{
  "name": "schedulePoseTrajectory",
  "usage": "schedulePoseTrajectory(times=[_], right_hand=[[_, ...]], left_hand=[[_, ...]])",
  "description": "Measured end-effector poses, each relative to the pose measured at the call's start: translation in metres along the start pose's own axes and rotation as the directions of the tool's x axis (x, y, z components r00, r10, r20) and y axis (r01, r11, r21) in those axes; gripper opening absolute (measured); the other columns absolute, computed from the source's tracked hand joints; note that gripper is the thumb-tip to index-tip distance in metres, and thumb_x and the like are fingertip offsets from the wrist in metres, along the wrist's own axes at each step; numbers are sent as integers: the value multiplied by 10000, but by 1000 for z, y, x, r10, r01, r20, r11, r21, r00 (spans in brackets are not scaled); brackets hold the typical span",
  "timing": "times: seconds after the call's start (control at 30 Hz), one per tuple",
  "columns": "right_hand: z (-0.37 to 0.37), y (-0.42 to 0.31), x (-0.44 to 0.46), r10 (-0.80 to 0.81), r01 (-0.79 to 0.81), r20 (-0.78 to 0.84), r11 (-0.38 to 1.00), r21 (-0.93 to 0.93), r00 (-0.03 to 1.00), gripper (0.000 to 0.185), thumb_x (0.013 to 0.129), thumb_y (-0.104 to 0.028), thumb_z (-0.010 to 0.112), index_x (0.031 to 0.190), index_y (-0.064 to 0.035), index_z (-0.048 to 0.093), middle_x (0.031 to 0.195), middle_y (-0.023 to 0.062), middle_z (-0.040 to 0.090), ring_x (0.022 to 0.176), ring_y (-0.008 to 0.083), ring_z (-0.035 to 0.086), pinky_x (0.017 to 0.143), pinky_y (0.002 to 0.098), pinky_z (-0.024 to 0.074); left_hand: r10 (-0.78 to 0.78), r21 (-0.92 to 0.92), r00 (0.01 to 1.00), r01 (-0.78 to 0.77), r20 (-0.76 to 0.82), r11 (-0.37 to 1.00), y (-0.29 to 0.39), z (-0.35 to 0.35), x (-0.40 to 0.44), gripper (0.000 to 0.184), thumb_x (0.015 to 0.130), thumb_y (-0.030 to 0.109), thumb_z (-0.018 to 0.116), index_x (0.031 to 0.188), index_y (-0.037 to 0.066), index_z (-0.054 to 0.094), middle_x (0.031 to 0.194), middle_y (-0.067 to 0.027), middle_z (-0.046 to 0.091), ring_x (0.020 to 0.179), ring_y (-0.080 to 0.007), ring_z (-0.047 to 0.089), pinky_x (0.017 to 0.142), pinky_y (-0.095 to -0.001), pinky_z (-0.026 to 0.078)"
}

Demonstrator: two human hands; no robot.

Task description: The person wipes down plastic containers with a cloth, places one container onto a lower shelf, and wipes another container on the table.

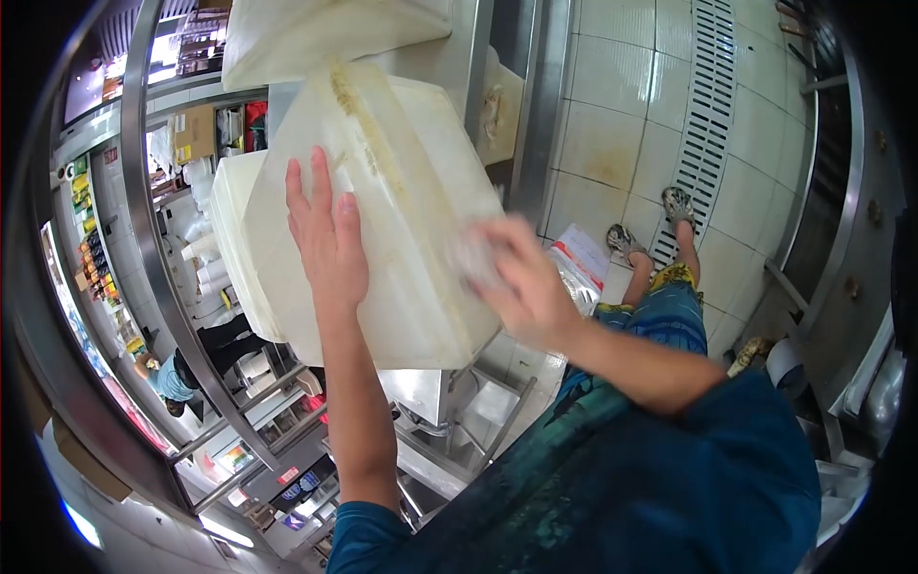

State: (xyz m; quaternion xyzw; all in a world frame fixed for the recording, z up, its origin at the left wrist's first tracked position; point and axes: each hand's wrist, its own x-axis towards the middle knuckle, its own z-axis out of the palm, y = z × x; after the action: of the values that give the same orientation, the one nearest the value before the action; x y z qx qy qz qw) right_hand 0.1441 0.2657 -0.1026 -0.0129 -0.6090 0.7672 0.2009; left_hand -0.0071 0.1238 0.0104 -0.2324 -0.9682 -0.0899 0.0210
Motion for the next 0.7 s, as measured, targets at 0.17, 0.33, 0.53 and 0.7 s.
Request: schedulePoseTrajectory(times=[0.17,0.33,0.53,0.7], right_hand=[[-2,23,11,-87,82,-32,987,-140,996,272,800,-57,645,1036,77,642,1195,220,585,1072,397,602,924,409,495],[16,69,169,-95,93,-105,995,-31,990,226,852,-73,659,1024,70,630,1165,175,601,1010,322,606,854,374,486],[-1,26,57,-151,150,-25,987,-54,988,251,808,-53,686,1023,61,623,1203,173,590,1018,332,612,838,354,490],[7,20,94,-103,101,-54,994,-41,993,235,778,-12,681,995,69,638,1172,176,600,978,332,625,804,365,501]], left_hand=[[70,2,997,-70,23,998,-2,-2,-8,592,1001,393,394,1533,135,357,1581,-233,235,1457,-398,235,1172,-494,170],[52,-13,997,-51,58,999,-1,-7,-6,601,993,398,407,1534,141,358,1588,-223,229,1459,-395,233,1175,-497,162],[37,1,999,-37,17,999,-6,-2,-3,608,985,382,424,1541,150,342,1587,-222,230,1457,-390,241,1171,-519,154],[70,8,997,-70,30,998,-5,-5,-4,598,984,371,429,1532,139,360,1579,-231,237,1449,-394,256,1167,-513,163]])
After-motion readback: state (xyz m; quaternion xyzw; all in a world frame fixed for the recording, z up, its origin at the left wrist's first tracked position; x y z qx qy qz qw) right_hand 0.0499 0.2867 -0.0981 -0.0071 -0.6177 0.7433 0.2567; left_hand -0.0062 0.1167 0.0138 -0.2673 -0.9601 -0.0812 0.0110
